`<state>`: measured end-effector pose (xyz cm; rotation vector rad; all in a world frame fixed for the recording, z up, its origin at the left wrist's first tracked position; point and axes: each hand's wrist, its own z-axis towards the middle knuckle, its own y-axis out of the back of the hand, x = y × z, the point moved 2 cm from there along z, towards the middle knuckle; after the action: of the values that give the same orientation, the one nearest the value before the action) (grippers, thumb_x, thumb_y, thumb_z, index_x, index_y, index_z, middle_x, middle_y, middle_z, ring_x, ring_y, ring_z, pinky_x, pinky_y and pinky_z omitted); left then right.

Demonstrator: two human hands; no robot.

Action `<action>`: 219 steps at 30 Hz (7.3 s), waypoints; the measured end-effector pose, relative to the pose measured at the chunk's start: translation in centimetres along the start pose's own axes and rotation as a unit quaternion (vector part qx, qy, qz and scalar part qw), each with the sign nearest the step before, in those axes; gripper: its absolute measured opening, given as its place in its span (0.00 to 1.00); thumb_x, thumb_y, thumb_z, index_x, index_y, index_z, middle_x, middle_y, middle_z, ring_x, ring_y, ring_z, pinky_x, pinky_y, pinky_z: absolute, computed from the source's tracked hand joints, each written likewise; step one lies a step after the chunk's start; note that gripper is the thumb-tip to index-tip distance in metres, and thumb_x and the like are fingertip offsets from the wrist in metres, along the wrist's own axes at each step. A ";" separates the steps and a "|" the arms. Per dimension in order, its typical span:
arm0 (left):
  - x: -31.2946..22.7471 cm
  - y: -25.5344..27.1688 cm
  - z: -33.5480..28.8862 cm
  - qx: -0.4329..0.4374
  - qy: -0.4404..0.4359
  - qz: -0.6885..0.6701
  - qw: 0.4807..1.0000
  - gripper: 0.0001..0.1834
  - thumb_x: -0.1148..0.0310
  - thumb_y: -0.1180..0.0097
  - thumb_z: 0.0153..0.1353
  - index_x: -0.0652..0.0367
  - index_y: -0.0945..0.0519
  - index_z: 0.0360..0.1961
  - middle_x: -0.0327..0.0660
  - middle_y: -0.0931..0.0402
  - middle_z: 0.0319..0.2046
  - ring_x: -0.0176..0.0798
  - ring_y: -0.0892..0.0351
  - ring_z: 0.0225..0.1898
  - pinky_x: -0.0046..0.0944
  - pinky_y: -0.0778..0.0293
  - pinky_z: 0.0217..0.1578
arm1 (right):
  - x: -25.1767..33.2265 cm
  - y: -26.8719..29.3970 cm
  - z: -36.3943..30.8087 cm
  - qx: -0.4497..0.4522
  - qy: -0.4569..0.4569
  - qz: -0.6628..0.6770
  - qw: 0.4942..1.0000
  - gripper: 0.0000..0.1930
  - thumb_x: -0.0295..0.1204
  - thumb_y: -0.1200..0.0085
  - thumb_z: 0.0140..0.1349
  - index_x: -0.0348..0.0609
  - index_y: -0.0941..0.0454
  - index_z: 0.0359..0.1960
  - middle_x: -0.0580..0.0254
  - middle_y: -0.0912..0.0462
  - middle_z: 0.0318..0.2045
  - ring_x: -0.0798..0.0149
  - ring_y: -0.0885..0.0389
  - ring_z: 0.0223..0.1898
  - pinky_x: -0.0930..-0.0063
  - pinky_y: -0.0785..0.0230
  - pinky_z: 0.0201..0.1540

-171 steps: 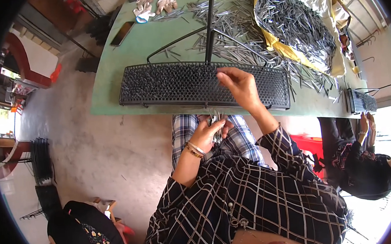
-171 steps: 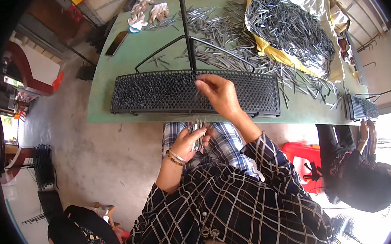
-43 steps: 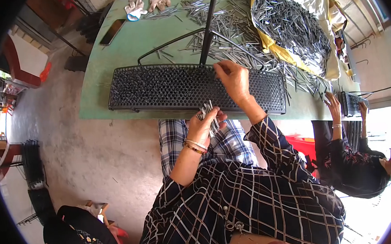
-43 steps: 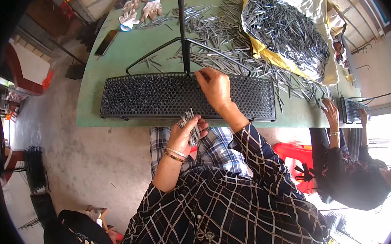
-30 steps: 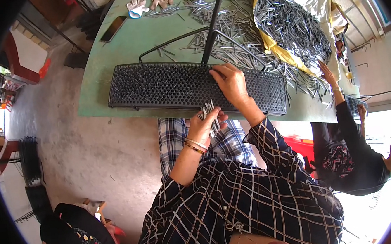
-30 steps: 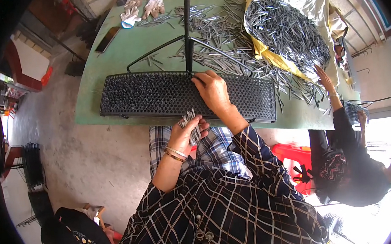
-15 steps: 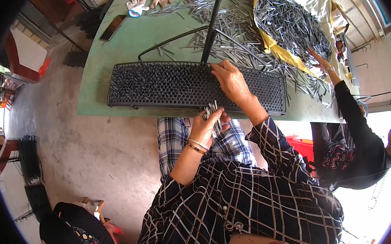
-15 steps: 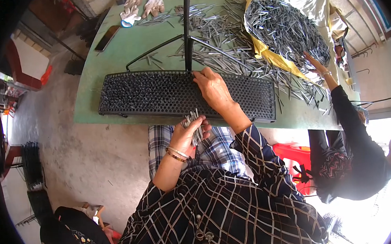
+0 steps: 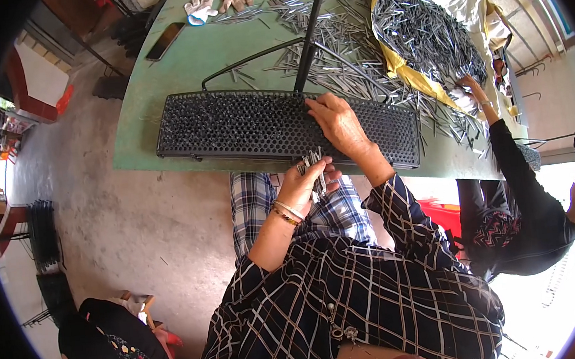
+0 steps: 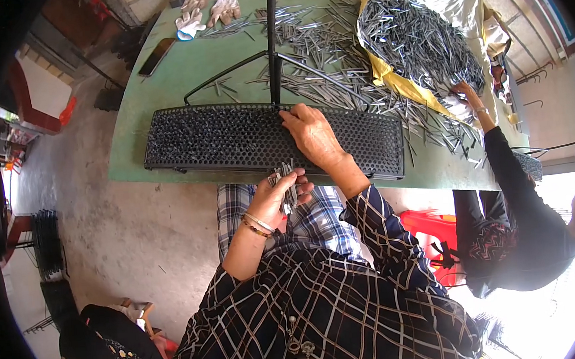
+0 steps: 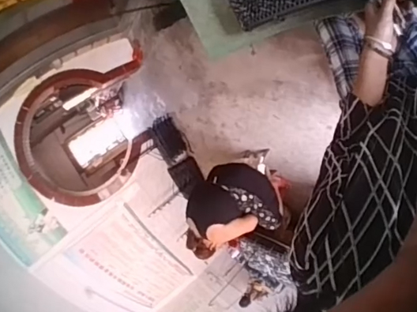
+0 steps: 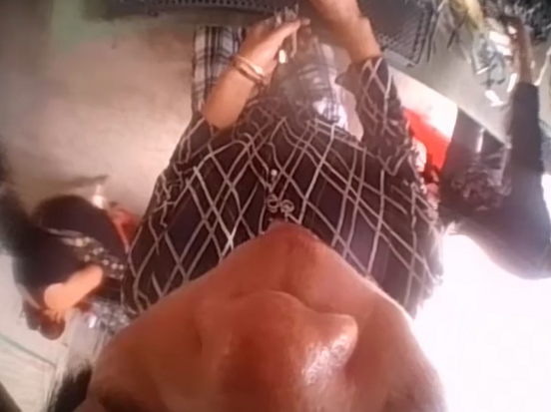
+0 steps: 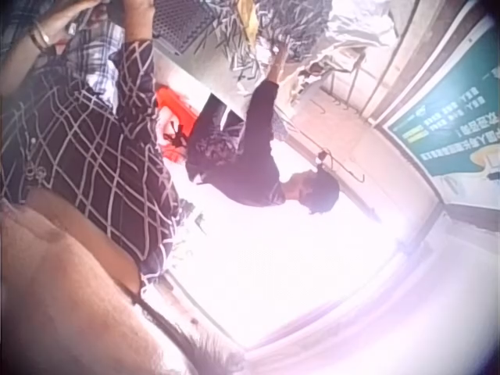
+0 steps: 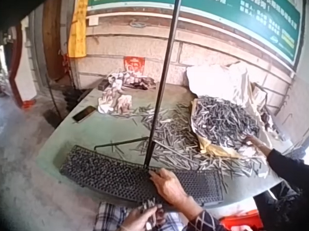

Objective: Manually inserting small metal pins into a grid-like component at a workstation.

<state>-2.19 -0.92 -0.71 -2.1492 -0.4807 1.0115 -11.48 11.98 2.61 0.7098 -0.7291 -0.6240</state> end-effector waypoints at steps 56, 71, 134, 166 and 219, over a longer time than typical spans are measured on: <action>-0.1 0.2 0.1 0.036 0.064 0.024 0.997 0.14 0.70 0.52 0.64 0.65 0.28 0.49 0.50 0.22 0.42 0.42 0.20 0.41 0.42 0.20 0.38 | -1.7 1.1 -0.3 -0.036 -0.024 -0.060 0.997 0.08 0.32 0.41 0.53 0.44 0.20 0.33 0.64 0.27 0.31 0.59 0.26 0.35 0.67 0.35 0.39; -1.4 -0.4 0.1 0.054 -0.005 0.046 0.997 0.15 0.68 0.52 0.64 0.63 0.29 0.50 0.49 0.23 0.43 0.42 0.21 0.43 0.41 0.21 0.39 | 1.3 2.9 -1.9 0.221 -0.239 0.379 0.866 0.10 0.30 0.41 0.57 0.32 0.19 0.31 0.59 0.21 0.26 0.70 0.25 0.29 0.76 0.33 0.32; -1.3 0.1 -0.5 0.046 0.017 0.063 0.997 0.17 0.68 0.52 0.64 0.68 0.30 0.51 0.52 0.24 0.43 0.43 0.21 0.44 0.40 0.21 0.39 | 1.0 -0.9 0.0 -0.082 -0.055 -0.003 0.995 0.10 0.27 0.42 0.53 0.42 0.19 0.38 0.60 0.22 0.31 0.57 0.24 0.33 0.67 0.33 0.37; -1.9 1.0 -1.0 -0.038 -0.057 0.098 0.993 0.14 0.66 0.49 0.63 0.62 0.25 0.46 0.46 0.21 0.38 0.38 0.20 0.38 0.36 0.20 0.33 | 2.3 1.3 -0.9 0.185 -0.263 0.361 0.875 0.11 0.31 0.39 0.54 0.34 0.17 0.32 0.58 0.19 0.20 0.73 0.23 0.22 0.78 0.31 0.25; -0.8 1.5 -1.2 0.052 0.054 0.046 0.996 0.10 0.71 0.52 0.63 0.64 0.27 0.44 0.53 0.23 0.42 0.45 0.20 0.43 0.39 0.21 0.36 | 1.9 -1.3 1.5 -0.021 -0.011 0.100 0.995 0.07 0.28 0.44 0.55 0.39 0.20 0.32 0.56 0.23 0.28 0.52 0.24 0.28 0.63 0.32 0.33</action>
<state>-1.72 -2.90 -0.90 -2.1364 -0.2729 0.9425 -11.85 9.30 3.21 0.5832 -0.7940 -0.4626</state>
